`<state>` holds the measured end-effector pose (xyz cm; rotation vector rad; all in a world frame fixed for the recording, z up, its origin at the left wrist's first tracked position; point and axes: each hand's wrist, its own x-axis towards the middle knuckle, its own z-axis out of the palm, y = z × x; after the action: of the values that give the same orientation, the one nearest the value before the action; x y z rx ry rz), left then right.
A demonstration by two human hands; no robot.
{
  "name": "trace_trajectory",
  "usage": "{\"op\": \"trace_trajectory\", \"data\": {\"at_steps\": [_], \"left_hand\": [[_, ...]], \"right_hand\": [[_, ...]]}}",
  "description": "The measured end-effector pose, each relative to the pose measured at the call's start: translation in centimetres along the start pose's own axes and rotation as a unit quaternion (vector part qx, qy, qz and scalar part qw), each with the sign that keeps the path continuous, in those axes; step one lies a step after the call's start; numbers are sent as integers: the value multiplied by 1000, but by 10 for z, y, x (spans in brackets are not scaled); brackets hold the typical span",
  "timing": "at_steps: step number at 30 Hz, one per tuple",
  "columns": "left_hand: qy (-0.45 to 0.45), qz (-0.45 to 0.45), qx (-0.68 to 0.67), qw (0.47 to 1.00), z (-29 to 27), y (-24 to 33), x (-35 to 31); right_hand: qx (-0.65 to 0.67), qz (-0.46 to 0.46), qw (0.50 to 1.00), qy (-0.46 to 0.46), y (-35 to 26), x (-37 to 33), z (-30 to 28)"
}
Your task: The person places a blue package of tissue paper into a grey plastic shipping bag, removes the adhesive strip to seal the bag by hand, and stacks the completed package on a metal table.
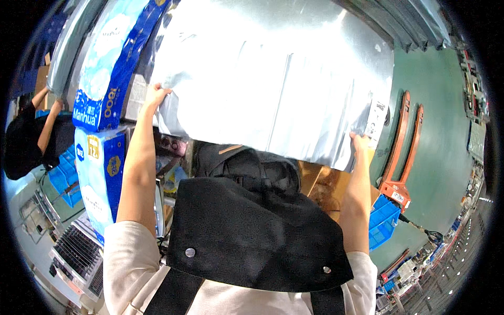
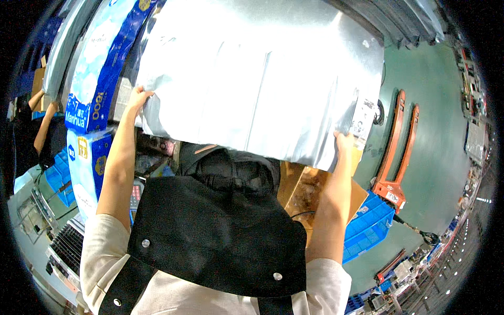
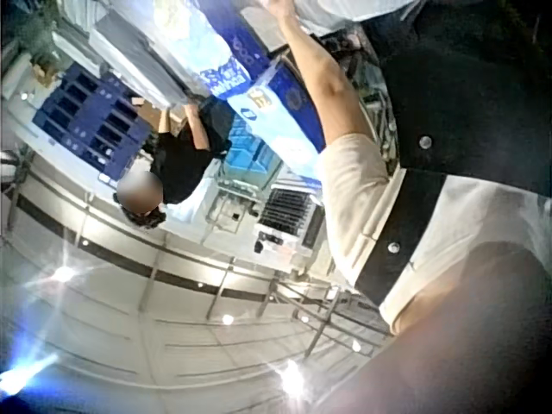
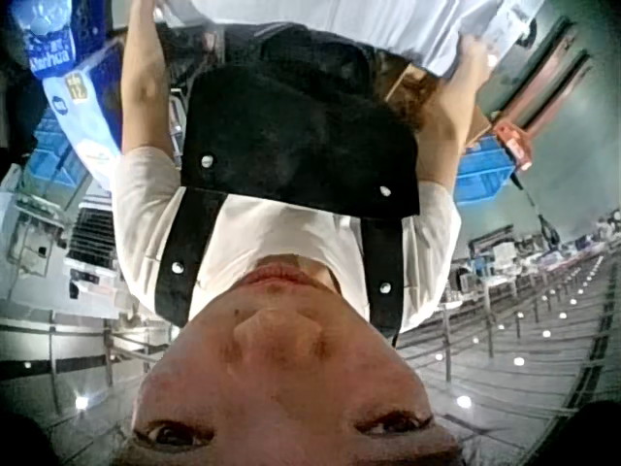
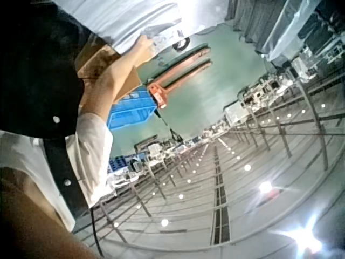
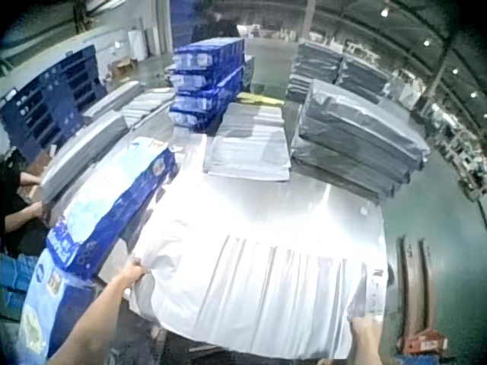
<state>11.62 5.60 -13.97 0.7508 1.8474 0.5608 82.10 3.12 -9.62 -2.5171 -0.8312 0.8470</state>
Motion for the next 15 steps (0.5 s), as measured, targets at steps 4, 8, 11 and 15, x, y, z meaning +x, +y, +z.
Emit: {"op": "trace_trajectory", "data": {"at_steps": [4, 8, 11, 15], "left_hand": [[22, -74, 47, 996, -18, 24, 17], [40, 2, -8, 999, 5, 114, -51], [55, 61, -48, 995, -32, 158, -101], [138, 89, -99, 981, -113, 210, -171]], "right_hand": [[48, -48, 988, -136, -31, 1, -6], [-109, -197, 971, -76, -105, -45, -25], [-187, -302, 933, -53, -172, -97, -40], [-222, -264, 925, -163, -270, -130, -11]]}}
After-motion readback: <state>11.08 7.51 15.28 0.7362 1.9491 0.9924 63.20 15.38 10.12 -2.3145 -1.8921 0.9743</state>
